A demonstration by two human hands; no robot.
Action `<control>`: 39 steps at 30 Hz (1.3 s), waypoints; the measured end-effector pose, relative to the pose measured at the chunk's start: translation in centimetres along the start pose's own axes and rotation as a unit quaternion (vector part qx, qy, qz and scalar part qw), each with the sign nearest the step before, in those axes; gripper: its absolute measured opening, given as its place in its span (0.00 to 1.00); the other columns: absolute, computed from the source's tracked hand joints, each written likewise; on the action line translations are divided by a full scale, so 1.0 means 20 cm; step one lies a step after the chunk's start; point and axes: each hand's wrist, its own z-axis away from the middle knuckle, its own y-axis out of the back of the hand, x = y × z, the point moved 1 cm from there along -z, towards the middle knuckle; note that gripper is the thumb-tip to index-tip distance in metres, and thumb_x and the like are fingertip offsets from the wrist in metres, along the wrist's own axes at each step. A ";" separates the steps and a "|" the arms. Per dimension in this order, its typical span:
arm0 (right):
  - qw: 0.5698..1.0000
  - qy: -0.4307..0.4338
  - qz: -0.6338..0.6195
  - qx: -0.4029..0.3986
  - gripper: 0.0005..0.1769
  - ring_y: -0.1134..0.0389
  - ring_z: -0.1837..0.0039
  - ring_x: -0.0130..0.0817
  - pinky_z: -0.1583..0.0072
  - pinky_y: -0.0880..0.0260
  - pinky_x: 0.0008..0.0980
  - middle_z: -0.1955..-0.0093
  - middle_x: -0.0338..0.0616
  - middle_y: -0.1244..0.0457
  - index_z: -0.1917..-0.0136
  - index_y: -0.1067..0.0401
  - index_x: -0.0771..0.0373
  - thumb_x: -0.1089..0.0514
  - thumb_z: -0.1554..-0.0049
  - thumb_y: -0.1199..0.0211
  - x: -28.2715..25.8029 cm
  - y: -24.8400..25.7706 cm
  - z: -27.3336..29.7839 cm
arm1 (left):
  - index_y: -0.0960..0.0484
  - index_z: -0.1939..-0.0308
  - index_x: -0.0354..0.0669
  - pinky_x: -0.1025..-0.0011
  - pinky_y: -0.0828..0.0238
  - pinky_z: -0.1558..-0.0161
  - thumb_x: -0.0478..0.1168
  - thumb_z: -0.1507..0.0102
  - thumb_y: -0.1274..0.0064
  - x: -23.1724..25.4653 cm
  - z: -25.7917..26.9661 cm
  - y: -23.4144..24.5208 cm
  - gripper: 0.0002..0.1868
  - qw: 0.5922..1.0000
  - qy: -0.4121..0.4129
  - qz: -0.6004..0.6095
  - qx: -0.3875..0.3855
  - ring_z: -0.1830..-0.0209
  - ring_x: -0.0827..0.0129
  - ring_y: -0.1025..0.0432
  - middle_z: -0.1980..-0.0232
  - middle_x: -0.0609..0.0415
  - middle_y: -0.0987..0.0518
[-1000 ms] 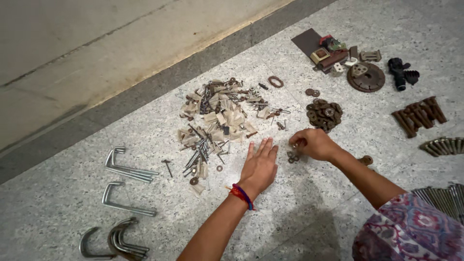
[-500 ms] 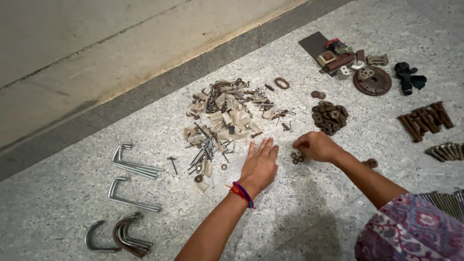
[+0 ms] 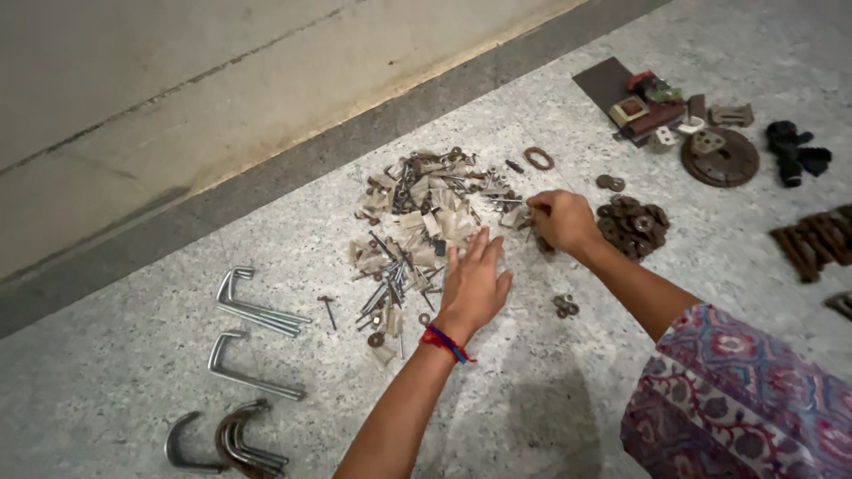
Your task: The person sorts a mixed pile of small hardware items on a tiled floor. They separate metal hooks, nails, screws, washers, and plastic wall anchors into distinct piles by hand.
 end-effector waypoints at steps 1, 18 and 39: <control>1.000 0.005 0.001 0.008 0.14 0.25 0.50 0.48 0.45 0.26 0.41 0.52 0.55 0.28 0.45 0.20 0.61 0.58 0.44 0.36 0.00 -0.02 -0.04 | 0.36 0.28 0.38 0.43 0.63 0.24 0.46 0.35 0.49 0.00 -0.03 0.01 0.33 1.000 -0.002 0.011 0.013 0.20 0.51 0.49 0.21 0.38 0.42; 0.984 0.147 0.103 0.009 0.19 0.31 0.42 0.55 0.37 0.31 0.46 0.48 0.61 0.32 0.43 0.18 0.55 0.62 0.49 0.33 0.01 -0.18 -0.47 | 0.31 0.30 0.36 0.45 0.57 0.24 0.43 0.35 0.49 -0.16 -0.24 -0.08 0.30 0.995 0.022 0.060 0.074 0.23 0.45 0.44 0.24 0.36 0.36; 0.987 -0.095 0.107 -0.073 0.23 0.24 0.54 0.50 0.47 0.23 0.45 0.57 0.62 0.28 0.58 0.19 0.67 0.43 0.51 0.27 -0.25 -0.14 -0.44 | 0.32 0.30 0.35 0.44 0.62 0.24 0.43 0.35 0.49 -0.17 -0.21 -0.01 0.31 0.997 0.025 0.025 0.068 0.19 0.51 0.48 0.23 0.37 0.39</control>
